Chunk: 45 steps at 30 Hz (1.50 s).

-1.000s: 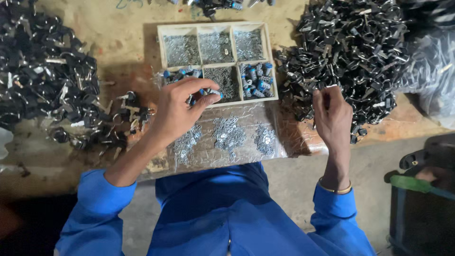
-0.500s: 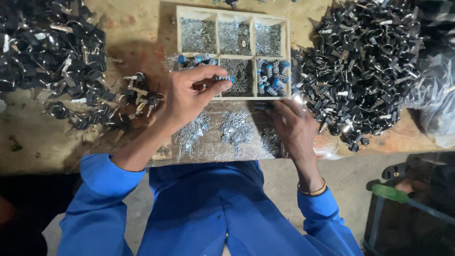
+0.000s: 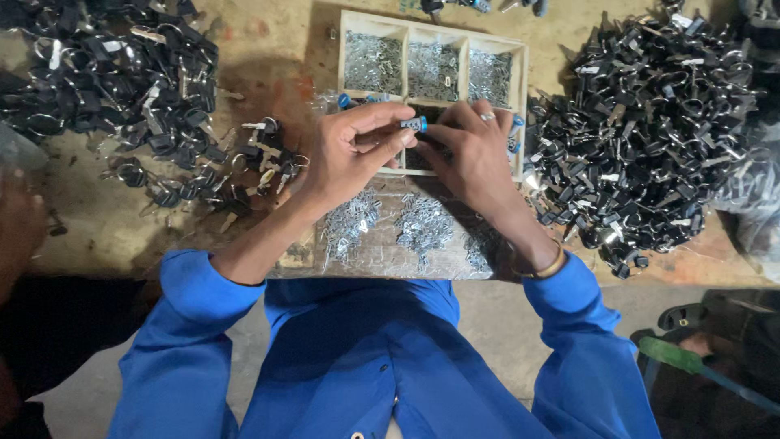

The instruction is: The person sits at a workbench assembling lock cylinders. They pick small metal pins and springs from a compartment tray, insert them by hand into a lock core held in their hands, and place finished cores with a pile of completed locks on the table.

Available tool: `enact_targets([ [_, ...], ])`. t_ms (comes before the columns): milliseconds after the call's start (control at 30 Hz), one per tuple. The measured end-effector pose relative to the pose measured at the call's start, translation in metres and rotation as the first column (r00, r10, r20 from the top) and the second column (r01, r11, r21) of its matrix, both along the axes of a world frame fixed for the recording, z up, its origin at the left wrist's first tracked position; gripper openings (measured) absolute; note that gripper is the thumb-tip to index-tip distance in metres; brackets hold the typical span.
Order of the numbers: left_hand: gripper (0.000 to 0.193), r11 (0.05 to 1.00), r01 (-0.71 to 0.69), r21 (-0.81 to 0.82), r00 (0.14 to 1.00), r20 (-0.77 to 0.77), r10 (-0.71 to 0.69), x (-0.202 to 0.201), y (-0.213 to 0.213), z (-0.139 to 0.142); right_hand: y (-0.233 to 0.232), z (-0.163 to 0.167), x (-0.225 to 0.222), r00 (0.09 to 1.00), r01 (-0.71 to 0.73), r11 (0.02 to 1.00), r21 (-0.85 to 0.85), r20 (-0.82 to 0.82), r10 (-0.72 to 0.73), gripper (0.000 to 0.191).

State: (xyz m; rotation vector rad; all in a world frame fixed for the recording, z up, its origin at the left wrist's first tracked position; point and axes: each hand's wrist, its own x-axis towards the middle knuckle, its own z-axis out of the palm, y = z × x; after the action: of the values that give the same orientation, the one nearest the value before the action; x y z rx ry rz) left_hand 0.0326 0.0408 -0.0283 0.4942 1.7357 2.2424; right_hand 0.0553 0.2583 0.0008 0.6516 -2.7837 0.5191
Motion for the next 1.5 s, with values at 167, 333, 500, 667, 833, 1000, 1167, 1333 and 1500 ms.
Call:
enact_targets([
  [167,0.028,1.000,0.001,0.004,1.000,0.023,-0.001,-0.001,0.000,-0.007,0.003,-0.010,-0.015,0.999,0.043,0.999,0.009,0.029,-0.044,0.019],
  [333,0.031,0.998,-0.017,-0.057,0.998,-0.058,0.014,-0.004,0.004,-0.008,0.025,-0.005,-0.021,0.999,0.030,0.995,-0.100,0.024,-0.027,0.014],
  [500,0.030,0.990,-0.037,-0.140,0.999,-0.039,0.031,-0.007,0.007,-0.003,0.028,-0.004,-0.025,0.997,0.078,0.977,-0.198,0.031,-0.073,0.015],
  [667,0.028,0.984,-0.058,-0.166,0.997,-0.055,0.049,-0.009,0.010,-0.002,0.028,0.000,-0.027,0.997,0.062,0.968,-0.243,0.049,-0.052,0.015],
  [833,0.027,0.988,-0.065,-0.138,0.997,-0.057,0.058,-0.010,0.012,-0.004,0.026,0.000,-0.026,0.989,0.111,0.880,-0.461,0.135,-0.053,0.014],
  [1000,0.025,0.977,-0.112,-0.181,0.986,-0.143,0.087,-0.010,0.012,-0.007,0.018,-0.005,-0.021,0.883,0.203,0.506,-0.838,0.380,0.275,0.011],
  [1167,0.023,0.981,-0.123,-0.147,0.984,-0.147,0.101,-0.010,0.013,-0.010,0.014,-0.004,-0.020,0.873,0.112,0.619,-0.777,0.375,0.313,0.014],
  [1333,0.021,0.986,-0.116,-0.118,0.985,-0.140,0.099,-0.010,0.013,-0.015,0.005,-0.001,-0.017,0.897,0.123,0.649,-0.751,0.364,0.252,0.014],
  [1500,0.021,0.986,-0.108,-0.131,0.989,-0.115,0.093,-0.010,0.013,-0.016,0.008,0.005,-0.016,0.899,0.105,0.678,-0.728,0.361,0.249,0.022],
])
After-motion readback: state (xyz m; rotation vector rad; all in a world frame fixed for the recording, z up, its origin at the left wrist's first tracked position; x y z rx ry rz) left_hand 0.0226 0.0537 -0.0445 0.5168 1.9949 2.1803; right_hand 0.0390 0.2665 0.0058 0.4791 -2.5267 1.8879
